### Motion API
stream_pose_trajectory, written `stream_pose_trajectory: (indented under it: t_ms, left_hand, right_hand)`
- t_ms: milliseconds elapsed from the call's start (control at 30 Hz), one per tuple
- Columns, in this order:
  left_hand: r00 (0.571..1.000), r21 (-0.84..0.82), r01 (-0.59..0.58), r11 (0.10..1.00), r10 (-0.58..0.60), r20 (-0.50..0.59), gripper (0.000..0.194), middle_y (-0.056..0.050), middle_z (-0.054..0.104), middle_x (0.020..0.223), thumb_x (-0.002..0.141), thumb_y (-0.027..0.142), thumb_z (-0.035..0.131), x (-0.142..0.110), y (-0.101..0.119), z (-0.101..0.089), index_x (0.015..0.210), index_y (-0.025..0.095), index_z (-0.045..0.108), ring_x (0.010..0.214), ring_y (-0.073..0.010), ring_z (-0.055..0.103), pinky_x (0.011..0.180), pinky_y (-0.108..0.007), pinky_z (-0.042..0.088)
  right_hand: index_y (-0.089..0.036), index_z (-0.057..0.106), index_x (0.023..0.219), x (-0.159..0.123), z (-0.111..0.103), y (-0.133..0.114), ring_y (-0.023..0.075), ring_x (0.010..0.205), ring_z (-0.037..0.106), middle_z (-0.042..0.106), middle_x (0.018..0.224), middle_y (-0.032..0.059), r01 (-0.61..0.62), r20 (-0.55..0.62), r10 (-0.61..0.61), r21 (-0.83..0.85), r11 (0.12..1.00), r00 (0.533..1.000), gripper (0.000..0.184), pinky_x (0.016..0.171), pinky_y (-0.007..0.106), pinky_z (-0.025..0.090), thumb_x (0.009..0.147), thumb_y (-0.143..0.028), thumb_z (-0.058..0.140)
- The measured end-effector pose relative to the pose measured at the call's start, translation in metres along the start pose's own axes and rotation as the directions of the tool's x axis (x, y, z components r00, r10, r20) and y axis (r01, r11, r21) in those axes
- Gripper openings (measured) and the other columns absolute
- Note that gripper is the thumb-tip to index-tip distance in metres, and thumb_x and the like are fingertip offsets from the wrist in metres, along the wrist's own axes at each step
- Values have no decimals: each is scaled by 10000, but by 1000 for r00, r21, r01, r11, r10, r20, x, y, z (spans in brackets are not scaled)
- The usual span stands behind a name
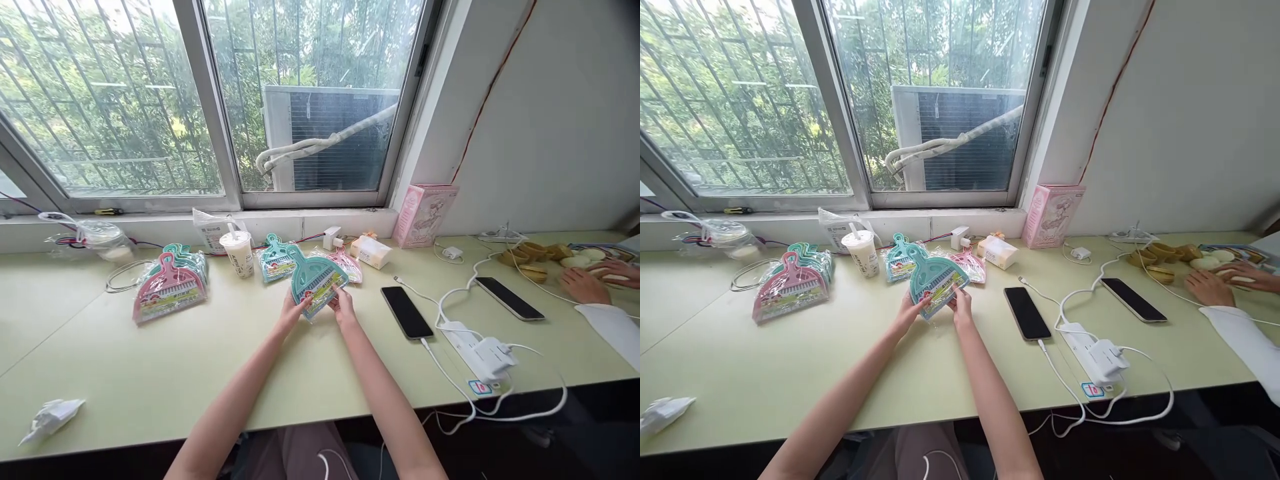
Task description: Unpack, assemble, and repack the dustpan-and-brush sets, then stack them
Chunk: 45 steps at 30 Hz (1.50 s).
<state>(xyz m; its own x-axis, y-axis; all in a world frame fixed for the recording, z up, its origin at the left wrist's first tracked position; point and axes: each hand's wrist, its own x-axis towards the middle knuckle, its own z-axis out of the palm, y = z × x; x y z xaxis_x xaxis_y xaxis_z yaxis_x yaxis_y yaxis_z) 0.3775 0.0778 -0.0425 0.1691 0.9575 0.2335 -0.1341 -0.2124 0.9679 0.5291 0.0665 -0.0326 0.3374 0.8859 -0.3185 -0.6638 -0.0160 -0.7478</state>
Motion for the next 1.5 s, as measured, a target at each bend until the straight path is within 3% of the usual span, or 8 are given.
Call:
stream_pose_trajectory:
  t_ms: [300,567,667,767,933,1033,1233,1500]
  left_hand:
    - [971,90,170,981,-182,155,679,-120,642,1107,721,503,720,-5,13,-11,1246,190,423,860,-244,657,574,-298,530]
    - [988,51,134,990,-137,68,590,-98,696,1000,625,407,795,11,26,-37,1105,157,561,885,-249,667,664,-293,544]
    - [991,-6,135,991,-135,-3,580,-77,703,1001,616,370,795,20,37,-79,1115,159,586,875,-237,677,661,-276,553]
    - [976,-121,191,974,-202,-86,609,-73,707,1017,594,290,805,22,41,-116,1150,161,593,861,-208,687,674,-242,564]
    - [943,-162,333,929,-329,48,624,-73,718,1011,611,238,796,18,41,-122,1194,165,587,791,-185,700,647,-220,574]
    - [913,-125,399,908,-381,144,639,-72,720,1013,610,230,799,16,41,-112,1209,170,584,796,-188,704,665,-224,584]
    - [838,-41,518,854,-497,225,752,-56,730,983,554,179,831,14,41,-111,1256,213,562,759,-197,708,640,-235,591]
    - [838,-59,532,845,-515,180,742,-48,725,912,533,188,855,16,38,-120,1221,211,579,710,-200,712,608,-249,602]
  right_hand:
    - [-153,648,785,-3,1,2,163,654,691,728,736,37,158,-43,-168,-180,971,985,150,585,255,581,766,-299,675]
    - [-157,640,847,-12,5,-6,172,551,686,724,768,73,162,69,-147,-354,921,987,290,576,306,580,849,-440,574]
    - [-179,647,972,-20,4,-12,167,579,691,736,894,74,454,201,-420,-575,681,885,298,618,306,568,909,-413,474]
    - [-239,602,1189,-24,1,-15,200,902,703,660,1221,76,653,385,-648,-719,236,658,335,740,313,558,913,-204,415]
    - [-342,404,1422,-20,-2,-12,250,1379,385,377,1524,15,806,759,-470,-572,-149,452,620,943,394,514,854,-125,527]
    - [-355,343,1457,-16,-2,-13,240,1350,422,440,1482,22,874,823,-390,-479,-83,414,698,1056,432,436,837,-201,624]
    - [-360,539,1335,-14,-8,-23,231,1292,481,525,1403,15,866,807,-328,-493,81,491,541,1028,400,443,827,-202,637]
    - [-370,663,1198,-17,-4,-18,253,1411,342,433,1491,2,847,833,-173,-495,196,526,426,1141,413,310,778,-387,731]
